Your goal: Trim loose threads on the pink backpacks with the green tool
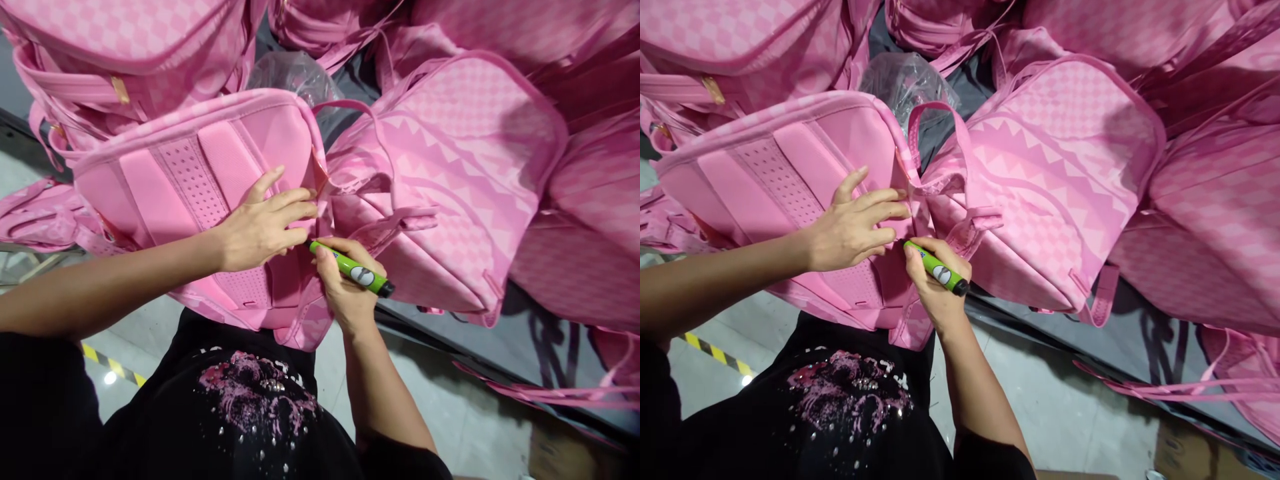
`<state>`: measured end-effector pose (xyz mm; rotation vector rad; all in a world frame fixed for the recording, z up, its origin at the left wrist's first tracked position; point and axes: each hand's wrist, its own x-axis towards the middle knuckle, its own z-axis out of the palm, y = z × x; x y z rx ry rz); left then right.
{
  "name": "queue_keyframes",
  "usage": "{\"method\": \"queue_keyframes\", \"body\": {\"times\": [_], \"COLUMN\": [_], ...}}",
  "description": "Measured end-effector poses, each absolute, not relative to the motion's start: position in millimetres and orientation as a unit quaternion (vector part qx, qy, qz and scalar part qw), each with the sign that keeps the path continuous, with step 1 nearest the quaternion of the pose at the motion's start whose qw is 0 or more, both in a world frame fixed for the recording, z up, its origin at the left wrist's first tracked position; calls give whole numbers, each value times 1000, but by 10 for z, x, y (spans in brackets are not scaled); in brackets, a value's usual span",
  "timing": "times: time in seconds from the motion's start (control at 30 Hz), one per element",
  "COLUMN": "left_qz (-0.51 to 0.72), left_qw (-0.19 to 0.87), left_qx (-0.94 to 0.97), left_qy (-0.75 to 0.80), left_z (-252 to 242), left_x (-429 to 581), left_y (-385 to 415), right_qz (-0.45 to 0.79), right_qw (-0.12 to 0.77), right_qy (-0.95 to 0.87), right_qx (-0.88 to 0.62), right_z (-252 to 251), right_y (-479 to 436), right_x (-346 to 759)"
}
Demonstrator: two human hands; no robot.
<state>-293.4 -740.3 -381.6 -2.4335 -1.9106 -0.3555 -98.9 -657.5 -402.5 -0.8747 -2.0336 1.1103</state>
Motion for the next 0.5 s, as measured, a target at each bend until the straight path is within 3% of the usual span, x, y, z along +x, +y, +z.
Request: {"method": "queue_keyframes", "body": {"times": [0.27, 0.5], "left_qz": [-134, -127], "left_qw": [-8, 77], "left_qx": [-774, -788], "left_qy": [-619, -597], "left_z": [-3814, -3867], "left_x": [-2925, -2916], "left_y": [-7397, -7418], "right_qz": [431, 430], "right_qw": [342, 337], "right_qy": [-764, -764], "right_qx": [-336, -344], "right_z": [-4017, -4000], "right_y": [-6612, -6607], "right_x": [-1031, -1025]}}
